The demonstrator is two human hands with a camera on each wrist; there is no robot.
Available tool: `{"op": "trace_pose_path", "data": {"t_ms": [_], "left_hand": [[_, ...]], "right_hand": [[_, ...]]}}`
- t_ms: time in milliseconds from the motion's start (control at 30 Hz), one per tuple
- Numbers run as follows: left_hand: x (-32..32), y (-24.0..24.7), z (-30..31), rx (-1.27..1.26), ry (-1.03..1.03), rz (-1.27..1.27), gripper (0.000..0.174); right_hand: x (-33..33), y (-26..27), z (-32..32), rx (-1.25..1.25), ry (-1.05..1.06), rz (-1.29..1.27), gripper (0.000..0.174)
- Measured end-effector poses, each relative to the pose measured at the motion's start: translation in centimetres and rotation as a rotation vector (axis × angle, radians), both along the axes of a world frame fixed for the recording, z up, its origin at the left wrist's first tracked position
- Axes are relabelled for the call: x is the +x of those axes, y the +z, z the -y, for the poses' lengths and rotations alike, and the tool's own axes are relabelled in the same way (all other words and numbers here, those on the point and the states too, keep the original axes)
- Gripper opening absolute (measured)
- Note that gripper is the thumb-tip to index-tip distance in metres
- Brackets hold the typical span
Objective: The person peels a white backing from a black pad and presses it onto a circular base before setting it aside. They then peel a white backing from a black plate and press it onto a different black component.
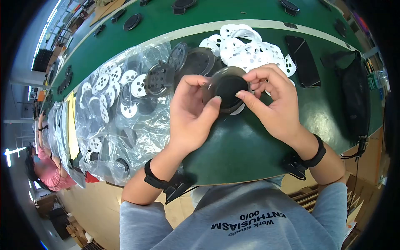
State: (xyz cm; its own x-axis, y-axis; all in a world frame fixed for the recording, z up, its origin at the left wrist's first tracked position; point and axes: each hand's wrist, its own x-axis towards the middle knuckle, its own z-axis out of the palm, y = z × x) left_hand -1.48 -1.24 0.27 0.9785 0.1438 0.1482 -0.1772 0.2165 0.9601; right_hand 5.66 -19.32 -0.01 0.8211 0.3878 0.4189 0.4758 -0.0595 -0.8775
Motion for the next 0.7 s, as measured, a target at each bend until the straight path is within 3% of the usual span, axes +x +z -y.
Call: {"op": "trace_pose_path", "data": {"t_ms": [33, 233, 333, 433, 700], "left_hand": [[-0.1, 0.0, 0.2, 0.062, 0.006, 0.031, 0.03], [-0.4, -0.4, 0.3, 0.168, 0.067, 0.16, 0.027], [-0.4, -0.5, 0.4, 0.215, 0.102, 0.203, 0.027], [-0.5, -0.5, 0.4, 0.246, 0.109, 0.206, 0.026], [-0.6, -0.4, 0.6, 0.231, 0.111, 0.189, 0.027]], "right_hand": [[-0.1, -0.1, 0.0, 0.035, 0.023, -0.07, 0.019], [-1.0, -0.6, -0.4, 0.073, 0.065, 0.051, 0.019], [-1.4, -0.3, -0.7, 0.28, 0.131, -0.21, 0.019], [-1.6, 1.0, -0.2, 0.282, 0.211, -0.497, 0.019], [-1.6, 1.5, -0.1, 0.312, 0.218, -0.59, 0.018]]}}
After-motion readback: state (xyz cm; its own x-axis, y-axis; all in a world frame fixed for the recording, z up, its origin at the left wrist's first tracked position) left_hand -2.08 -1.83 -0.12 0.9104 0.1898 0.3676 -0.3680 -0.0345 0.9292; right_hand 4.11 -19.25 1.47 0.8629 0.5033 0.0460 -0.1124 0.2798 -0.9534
